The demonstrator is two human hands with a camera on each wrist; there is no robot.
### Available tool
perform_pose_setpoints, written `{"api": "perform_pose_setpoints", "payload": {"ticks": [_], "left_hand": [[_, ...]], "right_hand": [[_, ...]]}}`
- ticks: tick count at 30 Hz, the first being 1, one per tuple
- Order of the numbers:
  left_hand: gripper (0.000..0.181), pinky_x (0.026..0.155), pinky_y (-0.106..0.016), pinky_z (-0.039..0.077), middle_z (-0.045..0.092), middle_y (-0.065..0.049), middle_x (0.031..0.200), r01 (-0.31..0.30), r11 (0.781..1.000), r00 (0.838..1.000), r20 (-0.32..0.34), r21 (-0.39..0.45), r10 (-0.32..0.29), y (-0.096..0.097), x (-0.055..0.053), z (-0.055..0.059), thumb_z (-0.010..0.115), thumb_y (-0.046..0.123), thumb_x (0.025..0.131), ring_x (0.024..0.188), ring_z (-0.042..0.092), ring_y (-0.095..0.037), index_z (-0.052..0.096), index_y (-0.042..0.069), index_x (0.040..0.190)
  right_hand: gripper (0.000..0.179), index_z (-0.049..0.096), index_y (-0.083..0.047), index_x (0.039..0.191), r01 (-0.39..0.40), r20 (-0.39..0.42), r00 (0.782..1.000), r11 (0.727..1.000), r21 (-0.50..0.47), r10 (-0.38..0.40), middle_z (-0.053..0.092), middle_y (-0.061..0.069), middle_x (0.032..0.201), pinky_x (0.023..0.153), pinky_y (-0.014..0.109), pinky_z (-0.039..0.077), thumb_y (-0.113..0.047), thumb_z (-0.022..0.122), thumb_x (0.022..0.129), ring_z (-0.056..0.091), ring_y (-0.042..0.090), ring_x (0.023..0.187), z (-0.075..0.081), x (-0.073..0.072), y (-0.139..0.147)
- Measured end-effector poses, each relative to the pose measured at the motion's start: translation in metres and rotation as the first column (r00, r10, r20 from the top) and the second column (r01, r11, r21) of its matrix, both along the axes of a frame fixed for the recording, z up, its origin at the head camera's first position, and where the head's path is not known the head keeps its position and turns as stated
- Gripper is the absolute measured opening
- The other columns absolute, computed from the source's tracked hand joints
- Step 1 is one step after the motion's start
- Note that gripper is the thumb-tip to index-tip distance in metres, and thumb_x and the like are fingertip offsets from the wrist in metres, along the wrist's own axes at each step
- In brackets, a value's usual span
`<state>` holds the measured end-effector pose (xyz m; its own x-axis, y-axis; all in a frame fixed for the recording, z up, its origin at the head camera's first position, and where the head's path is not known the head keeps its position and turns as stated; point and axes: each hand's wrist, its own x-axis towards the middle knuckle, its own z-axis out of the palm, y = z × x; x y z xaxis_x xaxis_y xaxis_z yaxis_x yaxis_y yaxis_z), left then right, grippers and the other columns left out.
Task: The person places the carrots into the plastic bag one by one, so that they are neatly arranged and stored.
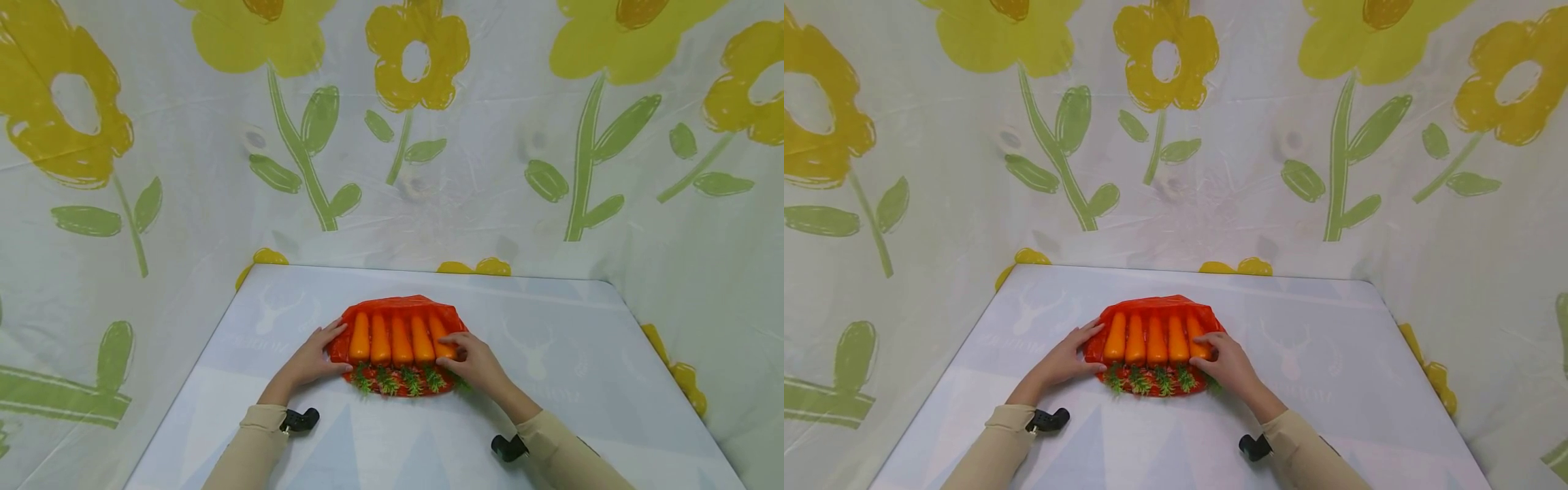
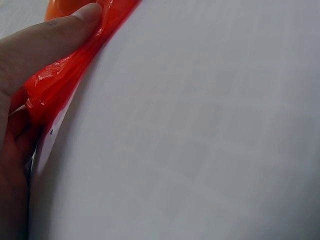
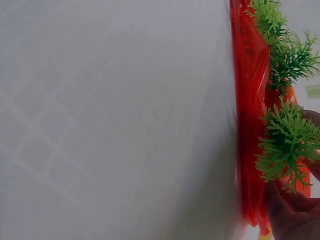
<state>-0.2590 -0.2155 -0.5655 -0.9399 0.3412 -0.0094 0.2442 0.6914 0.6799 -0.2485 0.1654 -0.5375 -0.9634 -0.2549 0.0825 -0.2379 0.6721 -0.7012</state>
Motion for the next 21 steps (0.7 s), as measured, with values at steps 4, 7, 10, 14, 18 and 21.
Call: {"api": "perform_pose_setpoints", "payload": {"ticks": [4,7,10,14,18,21], "left_hand": [[0.094,0.117,-0.067,0.022,0.027,-0.008,0.167,0.004,1.000,1.000,-0.005,0.004,-0.004,0.0003,0.0005,0.0015,0.084,0.047,0.081,0.149,0.018,-0.054,0.041,0.011,0.157],[0.095,0.118,-0.066,0.021,0.027,-0.009,0.167,0.009,1.000,1.000,-0.006,0.007,-0.009,0.0005,0.0009,0.0024,0.084,0.047,0.081,0.149,0.018,-0.053,0.041,0.011,0.157],[0.095,0.119,-0.065,0.020,0.027,-0.010,0.167,0.014,1.000,1.000,-0.006,0.009,-0.013,0.0003,0.0012,0.0027,0.084,0.047,0.081,0.150,0.019,-0.051,0.041,0.010,0.157],[0.095,0.120,-0.064,0.019,0.027,-0.010,0.167,0.017,1.000,1.000,-0.009,0.008,-0.017,0.0001,0.0011,0.0023,0.084,0.047,0.081,0.150,0.019,-0.049,0.041,0.010,0.157],[0.095,0.120,-0.064,0.019,0.028,-0.009,0.167,0.014,1.000,1.000,-0.012,0.008,-0.014,0.0002,0.0012,0.0018,0.084,0.047,0.081,0.150,0.020,-0.049,0.041,0.010,0.156],[0.095,0.119,-0.065,0.020,0.028,-0.009,0.167,0.013,1.000,1.000,-0.012,0.009,-0.012,0.0002,0.0014,0.0012,0.084,0.047,0.081,0.150,0.019,-0.050,0.041,0.010,0.157]], "right_hand": [[0.040,0.075,-0.016,0.119,-0.003,-0.023,1.000,1.000,0.014,0.003,0.066,0.002,0.121,0.083,0.035,0.056,-0.033,0.085,0.084,0.060,0.016,0.093,-0.0015,0.0002,-0.0011],[0.041,0.075,-0.016,0.119,-0.003,-0.037,0.999,1.000,0.023,0.003,0.066,0.003,0.122,0.084,0.035,0.057,-0.033,0.085,0.083,0.061,0.017,0.096,-0.0027,0.0006,-0.0018],[0.041,0.075,-0.016,0.120,0.001,-0.037,0.999,1.000,0.021,0.000,0.066,0.003,0.123,0.086,0.036,0.057,-0.032,0.085,0.083,0.061,0.018,0.098,-0.0044,0.0012,-0.0022],[0.043,0.074,-0.016,0.121,0.010,-0.039,0.999,1.000,0.010,-0.009,0.066,0.004,0.124,0.086,0.037,0.057,-0.032,0.085,0.083,0.061,0.020,0.101,-0.0060,0.0023,-0.0024],[0.045,0.073,-0.016,0.123,0.020,-0.048,0.999,1.000,0.006,-0.020,0.065,0.006,0.125,0.086,0.038,0.056,-0.032,0.085,0.083,0.060,0.022,0.102,-0.0068,0.0036,-0.0023],[0.046,0.072,-0.016,0.124,0.027,-0.058,0.998,1.000,0.006,-0.026,0.065,0.006,0.124,0.086,0.039,0.056,-0.033,0.085,0.083,0.060,0.022,0.103,-0.0072,0.0050,-0.0022]]}}
